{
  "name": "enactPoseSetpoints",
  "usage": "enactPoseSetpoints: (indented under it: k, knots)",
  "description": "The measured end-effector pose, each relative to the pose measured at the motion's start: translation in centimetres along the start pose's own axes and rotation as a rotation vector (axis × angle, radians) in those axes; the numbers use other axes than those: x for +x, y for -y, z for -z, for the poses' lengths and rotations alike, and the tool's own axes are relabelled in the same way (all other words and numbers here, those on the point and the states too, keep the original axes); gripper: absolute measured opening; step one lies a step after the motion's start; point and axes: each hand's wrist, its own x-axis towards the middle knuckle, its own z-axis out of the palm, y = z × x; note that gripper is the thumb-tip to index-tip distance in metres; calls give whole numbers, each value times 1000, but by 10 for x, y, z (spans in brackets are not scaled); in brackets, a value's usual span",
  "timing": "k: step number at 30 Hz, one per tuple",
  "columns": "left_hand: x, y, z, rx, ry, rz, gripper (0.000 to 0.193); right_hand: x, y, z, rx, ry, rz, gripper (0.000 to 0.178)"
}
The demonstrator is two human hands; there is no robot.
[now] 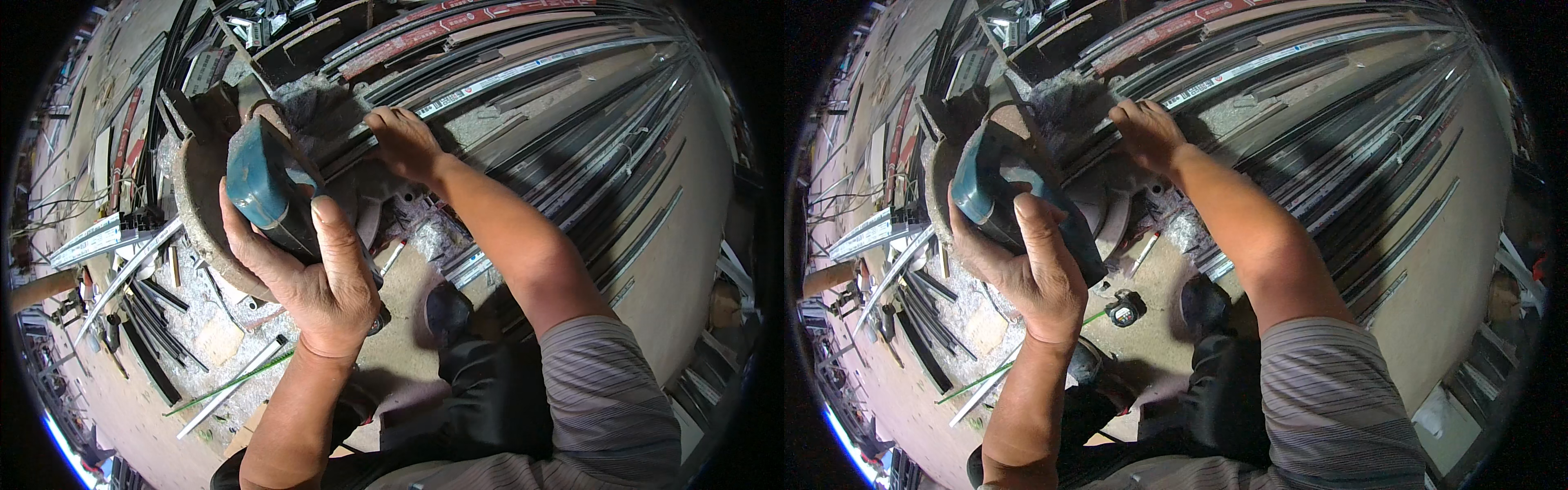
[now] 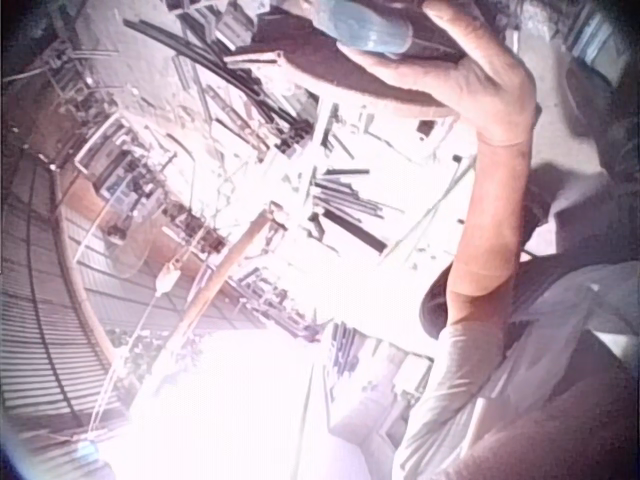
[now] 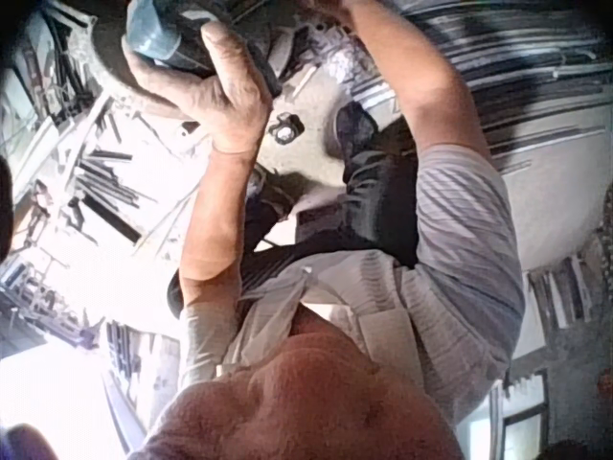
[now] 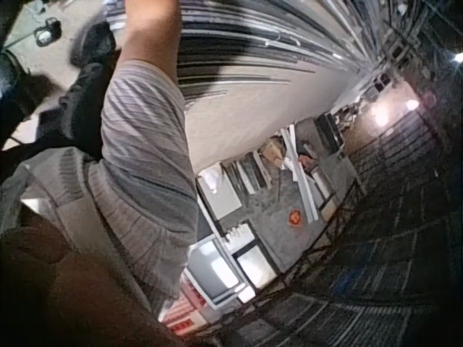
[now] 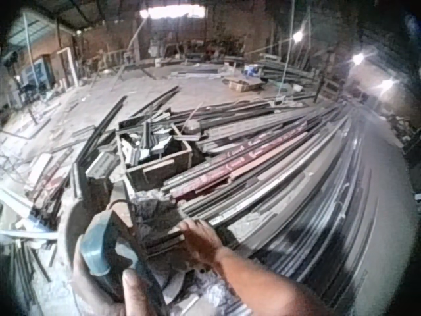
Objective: The person measures and marks metal profiles using a tape measure and marker, then cuts them to size using a miter saw. The person repeats this process for multiple pieces, handling the profiles and tools throughout.
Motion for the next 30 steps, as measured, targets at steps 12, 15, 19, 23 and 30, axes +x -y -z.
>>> enactPoseSetpoints:
  k: [12, 15, 19, 23, 30]
  knots:
    - [-10, 6, -1, 14, 9, -27, 75, 5, 5, 7, -23, 124, -89, 68]
    - [-14, 5, -2, -6, 11, -9, 75, 6, 6, 6, -19, 104, -71, 64]
    - [-18, 6, -2, -4, 13, -5, 75, 6, 4, 6, -11, 93, -70, 60]
    - [-22, 4, 1, -121, 43, 101, 84, 8, 7, 9, -8, 116, -79, 56]
    - [-28, 8, 2, -143, 71, 111, 88, 9, 10, 11, -30, 126, -100, 49]
